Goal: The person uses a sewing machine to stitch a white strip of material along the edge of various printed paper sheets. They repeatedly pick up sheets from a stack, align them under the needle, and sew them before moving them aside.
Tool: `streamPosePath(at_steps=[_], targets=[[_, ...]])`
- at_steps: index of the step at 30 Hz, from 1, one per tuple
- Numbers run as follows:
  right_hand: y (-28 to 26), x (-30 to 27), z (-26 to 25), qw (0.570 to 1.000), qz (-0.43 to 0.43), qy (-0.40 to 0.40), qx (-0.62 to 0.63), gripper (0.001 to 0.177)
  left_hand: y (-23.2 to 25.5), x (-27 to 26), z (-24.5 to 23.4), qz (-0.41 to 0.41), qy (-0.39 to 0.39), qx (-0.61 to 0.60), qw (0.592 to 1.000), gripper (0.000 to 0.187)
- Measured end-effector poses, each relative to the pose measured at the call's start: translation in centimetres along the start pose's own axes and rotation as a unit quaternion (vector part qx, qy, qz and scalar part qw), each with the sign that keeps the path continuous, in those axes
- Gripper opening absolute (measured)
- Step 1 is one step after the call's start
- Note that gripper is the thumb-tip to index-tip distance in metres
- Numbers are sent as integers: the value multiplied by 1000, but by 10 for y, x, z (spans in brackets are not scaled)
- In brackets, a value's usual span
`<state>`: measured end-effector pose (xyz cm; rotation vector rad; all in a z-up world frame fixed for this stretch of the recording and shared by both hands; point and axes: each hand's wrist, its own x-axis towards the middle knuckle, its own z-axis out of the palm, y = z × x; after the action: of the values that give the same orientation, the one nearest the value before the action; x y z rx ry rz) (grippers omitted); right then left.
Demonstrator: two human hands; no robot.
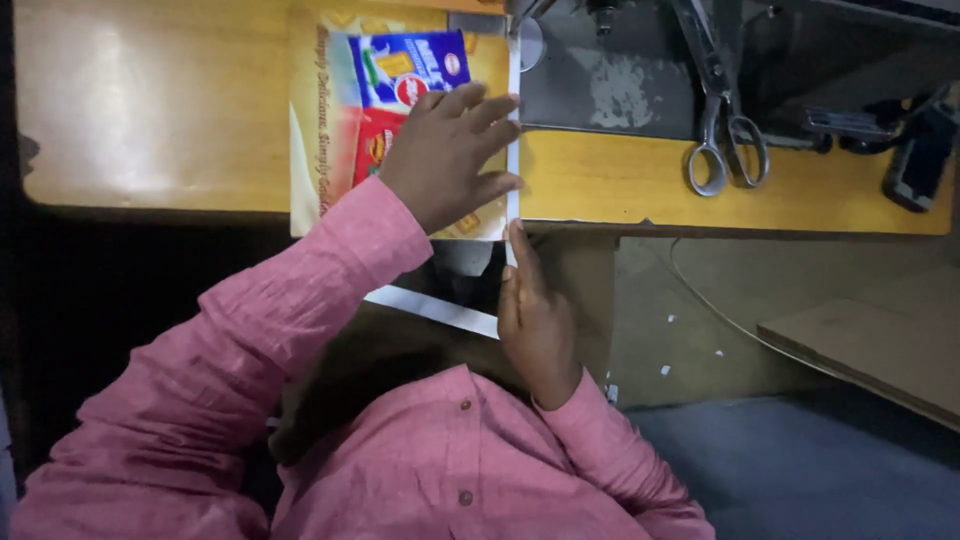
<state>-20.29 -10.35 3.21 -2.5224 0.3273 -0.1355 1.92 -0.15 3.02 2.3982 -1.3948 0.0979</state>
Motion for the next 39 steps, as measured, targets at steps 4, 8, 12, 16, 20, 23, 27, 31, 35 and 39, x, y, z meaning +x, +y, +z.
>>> streamPosePath(at_steps=[4,8,12,16,20,23,27,31,35,39], targets=[[-5,7,-4,1000,8,-2,9,52,-7,8,-2,-8,2,-4,1000,54],[-6,16,-6,1000,8,7,-5,50,-17,12,1,6,21,-15,1000,47],[0,28,-4,1000,3,18,-2,51,-19,12,-1,31,29,8,999,45],[-5,50,-14,999,-24,23,-1,49,-14,4,-11,67,-17,-17,997,31],[-18,71,-24,999,-26,6,40,47,-16,-7,-11,116,-16,8,993,26],[-11,85,-22,1000,-11,5,-8,47,-21,-3,-17,120,-1,6,993,26],[-28,106,-39,994,61,-64,-67,54,-37,8,-1,129,53,4,990,23],[-24,125,-37,998,25,-47,-25,52,-47,22,-2,113,39,4,993,23],[-23,146,-36,998,21,-50,-30,52,-57,34,-2,93,47,-23,994,19],[-16,160,-27,998,28,-31,-49,51,-64,41,-1,96,80,-32,992,19]])
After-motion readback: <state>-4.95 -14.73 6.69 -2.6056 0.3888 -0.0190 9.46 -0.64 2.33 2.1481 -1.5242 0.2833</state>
